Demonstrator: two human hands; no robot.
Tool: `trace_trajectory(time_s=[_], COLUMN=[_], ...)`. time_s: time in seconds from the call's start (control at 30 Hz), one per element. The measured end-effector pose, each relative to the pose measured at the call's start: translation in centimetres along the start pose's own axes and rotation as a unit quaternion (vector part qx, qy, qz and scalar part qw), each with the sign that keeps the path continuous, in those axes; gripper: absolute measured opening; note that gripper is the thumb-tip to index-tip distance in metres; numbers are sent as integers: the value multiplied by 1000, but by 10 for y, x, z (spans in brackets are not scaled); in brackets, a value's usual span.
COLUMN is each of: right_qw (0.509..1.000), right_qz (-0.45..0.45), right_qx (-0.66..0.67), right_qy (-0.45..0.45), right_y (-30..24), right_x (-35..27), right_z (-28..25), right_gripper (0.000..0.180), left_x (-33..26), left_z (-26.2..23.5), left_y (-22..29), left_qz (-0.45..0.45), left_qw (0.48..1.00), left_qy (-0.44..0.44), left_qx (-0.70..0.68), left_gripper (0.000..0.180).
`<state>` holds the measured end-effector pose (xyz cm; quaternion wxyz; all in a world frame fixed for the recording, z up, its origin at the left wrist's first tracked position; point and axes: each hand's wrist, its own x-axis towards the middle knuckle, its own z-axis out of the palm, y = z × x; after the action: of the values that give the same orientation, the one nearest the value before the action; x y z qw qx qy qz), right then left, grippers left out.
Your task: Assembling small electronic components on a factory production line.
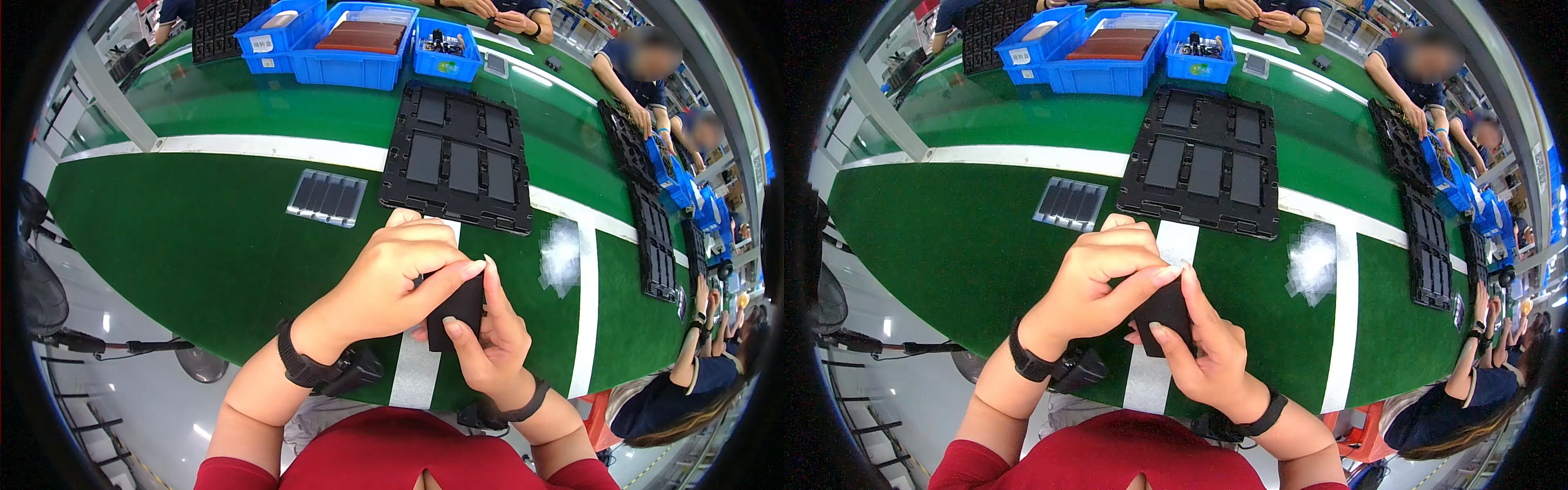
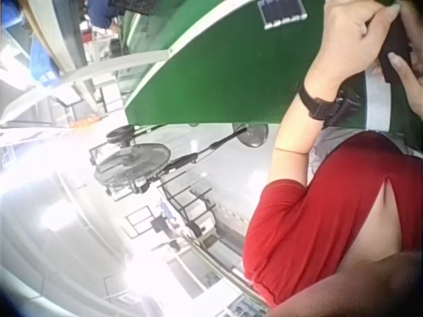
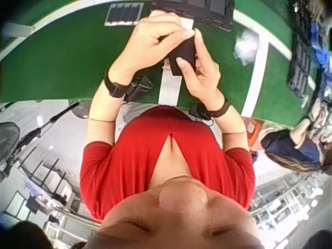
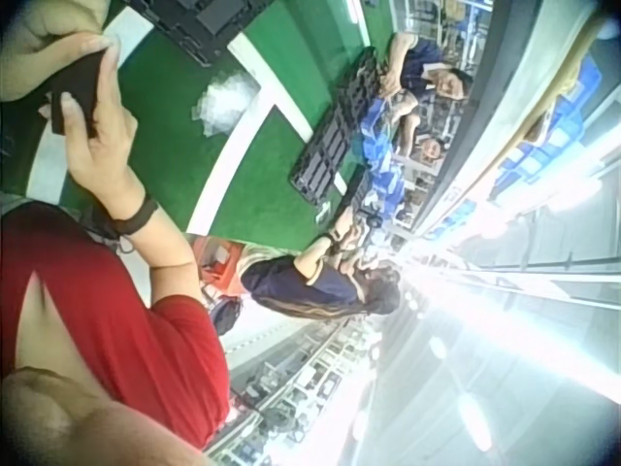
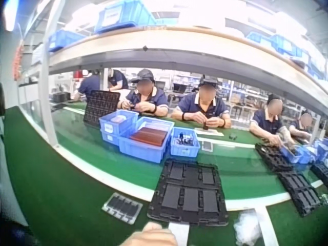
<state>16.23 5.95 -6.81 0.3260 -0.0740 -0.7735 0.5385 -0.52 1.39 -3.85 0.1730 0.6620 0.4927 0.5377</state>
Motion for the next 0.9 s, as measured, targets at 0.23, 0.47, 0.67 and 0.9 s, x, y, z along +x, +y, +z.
trace_trajectory(time_s=[0.23,0.47,0.67,0.9], right_qw=[991,988,975,982], right_qz=[35,56,53,35], right_qx=[112,119,188,157], right_qy=[58,83,106,102], right_y=[-4,-11,-12,-12], right_x=[-2,1,-2,-4], right_z=[3,0,-1,-2], right_gripper=[74,72,69,68], left_x=[-1,0,-1,-1], left_z=[6,3,4,2], left_y=[3,-2,-5,-5], left_qz=[-170,-57,-36,-29], left_qw=[941,964,981,980], left_qy=[65,-9,-61,-75], left_qx=[-285,-258,-181,-180], left_gripper=[43,34,38,31])
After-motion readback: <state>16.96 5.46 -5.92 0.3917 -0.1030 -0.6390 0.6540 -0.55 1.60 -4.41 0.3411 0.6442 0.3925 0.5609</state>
